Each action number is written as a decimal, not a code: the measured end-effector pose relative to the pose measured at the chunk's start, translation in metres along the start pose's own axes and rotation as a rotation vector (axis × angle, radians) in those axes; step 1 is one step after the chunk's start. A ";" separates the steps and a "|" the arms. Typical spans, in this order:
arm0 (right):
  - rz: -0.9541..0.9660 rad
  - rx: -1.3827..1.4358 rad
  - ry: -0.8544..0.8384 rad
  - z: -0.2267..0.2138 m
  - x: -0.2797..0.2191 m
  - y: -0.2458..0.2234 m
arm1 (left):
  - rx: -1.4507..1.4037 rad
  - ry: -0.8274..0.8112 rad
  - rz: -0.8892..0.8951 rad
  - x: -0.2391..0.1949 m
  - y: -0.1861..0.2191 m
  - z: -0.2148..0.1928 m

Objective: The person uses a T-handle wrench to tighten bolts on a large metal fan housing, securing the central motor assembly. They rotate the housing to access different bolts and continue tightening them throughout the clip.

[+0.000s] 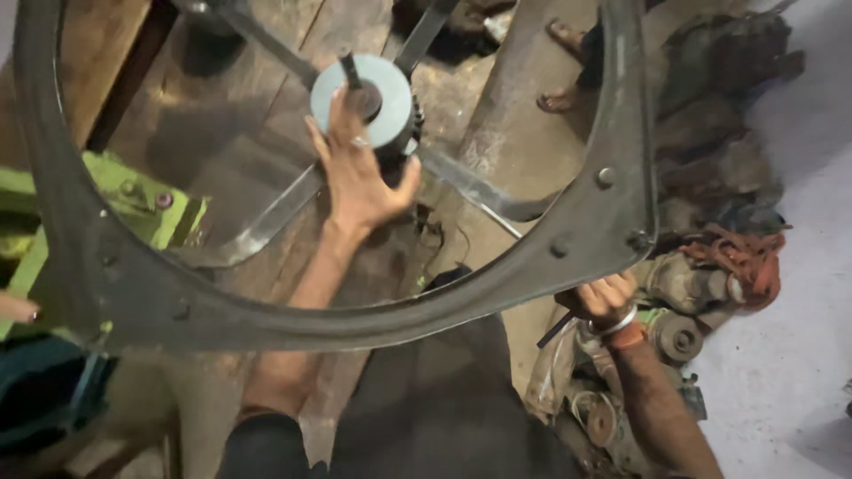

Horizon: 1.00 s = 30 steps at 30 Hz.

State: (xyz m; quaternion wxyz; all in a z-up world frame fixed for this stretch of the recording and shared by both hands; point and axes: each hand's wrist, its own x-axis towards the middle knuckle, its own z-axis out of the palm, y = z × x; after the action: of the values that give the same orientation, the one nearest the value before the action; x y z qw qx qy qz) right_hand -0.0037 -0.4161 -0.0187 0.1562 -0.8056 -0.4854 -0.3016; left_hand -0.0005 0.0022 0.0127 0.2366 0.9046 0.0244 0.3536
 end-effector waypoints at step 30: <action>0.141 0.060 -0.007 0.003 0.002 -0.028 | 0.286 0.036 0.014 -0.047 -0.017 0.047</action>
State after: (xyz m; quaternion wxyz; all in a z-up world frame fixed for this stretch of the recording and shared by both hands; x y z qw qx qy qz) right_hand -0.0269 -0.3994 -0.0214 0.1994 -0.8339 -0.4367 -0.2722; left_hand -0.0031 -0.0118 -0.0541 0.1024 0.9227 0.0727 0.3645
